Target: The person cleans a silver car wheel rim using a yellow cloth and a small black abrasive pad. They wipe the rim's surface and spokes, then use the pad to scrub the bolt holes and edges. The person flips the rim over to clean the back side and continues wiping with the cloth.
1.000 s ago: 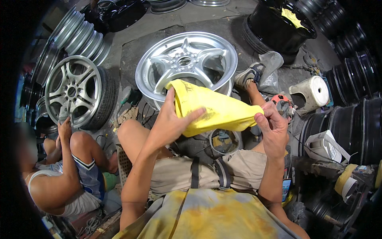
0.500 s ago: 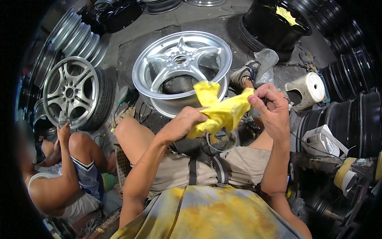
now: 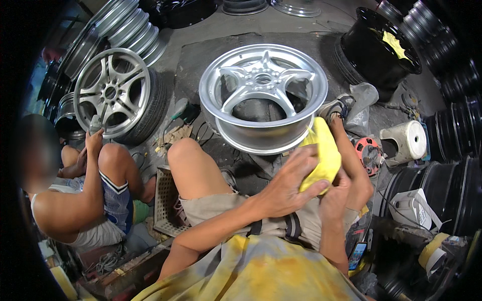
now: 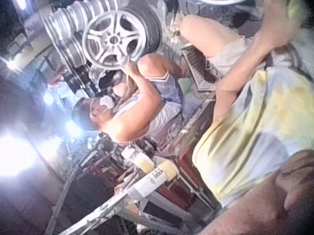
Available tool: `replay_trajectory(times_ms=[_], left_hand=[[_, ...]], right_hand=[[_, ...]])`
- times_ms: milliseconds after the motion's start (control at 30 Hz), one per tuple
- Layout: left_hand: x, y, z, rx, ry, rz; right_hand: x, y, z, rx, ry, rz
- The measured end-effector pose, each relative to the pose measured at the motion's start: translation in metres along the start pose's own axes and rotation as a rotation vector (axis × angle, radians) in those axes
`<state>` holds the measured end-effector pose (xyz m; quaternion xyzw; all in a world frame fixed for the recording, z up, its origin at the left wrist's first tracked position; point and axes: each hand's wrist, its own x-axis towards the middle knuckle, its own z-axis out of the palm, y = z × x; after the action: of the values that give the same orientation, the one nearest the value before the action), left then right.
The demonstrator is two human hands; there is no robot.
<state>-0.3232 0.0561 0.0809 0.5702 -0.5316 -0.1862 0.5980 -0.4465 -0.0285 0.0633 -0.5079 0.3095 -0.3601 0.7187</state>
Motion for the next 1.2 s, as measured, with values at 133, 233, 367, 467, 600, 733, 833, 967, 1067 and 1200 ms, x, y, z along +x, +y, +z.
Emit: replay_trajectory(times_ms=[133,233,367,467,600,733,833,967,1067,1200], left_hand=[[0.001,-0.028,0.001,0.295,0.180,0.081],[-0.005,-0.042,-0.016,0.406,0.119,0.171],[-0.018,-0.044,-0.042,0.411,0.034,0.139],[-0.027,-0.054,-0.078,0.435,0.151,-0.128],[0.000,-0.036,-0.166,0.896,0.329,-0.426],[0.056,-0.071,-0.258,1.311,0.462,-0.454],[0.062,-0.132,-0.323,1.225,0.365,-0.734],[0.064,-0.210,-0.317,0.874,0.255,-0.817],[0.061,-0.260,-0.302,0.643,0.362,-0.853],[0.082,-0.264,-0.300,0.662,0.405,-0.889]], right_hand=[[-0.013,0.039,-0.006,0.206,-0.253,0.105],[-0.009,0.022,0.007,0.298,-0.285,0.271],[0.003,0.011,-0.010,-0.277,-0.575,0.195],[0.020,-0.012,-0.004,-0.323,-0.636,0.152],[0.068,-0.038,0.012,-0.896,-0.350,-0.587],[0.111,-0.022,0.030,-1.151,-0.513,-0.855],[0.118,-0.012,0.040,-1.202,-0.643,-0.900],[0.117,0.013,0.048,-1.113,-0.706,-0.822],[0.094,0.028,0.092,-1.108,-0.768,-0.806],[0.095,0.026,0.065,-1.114,-0.759,-0.757]])
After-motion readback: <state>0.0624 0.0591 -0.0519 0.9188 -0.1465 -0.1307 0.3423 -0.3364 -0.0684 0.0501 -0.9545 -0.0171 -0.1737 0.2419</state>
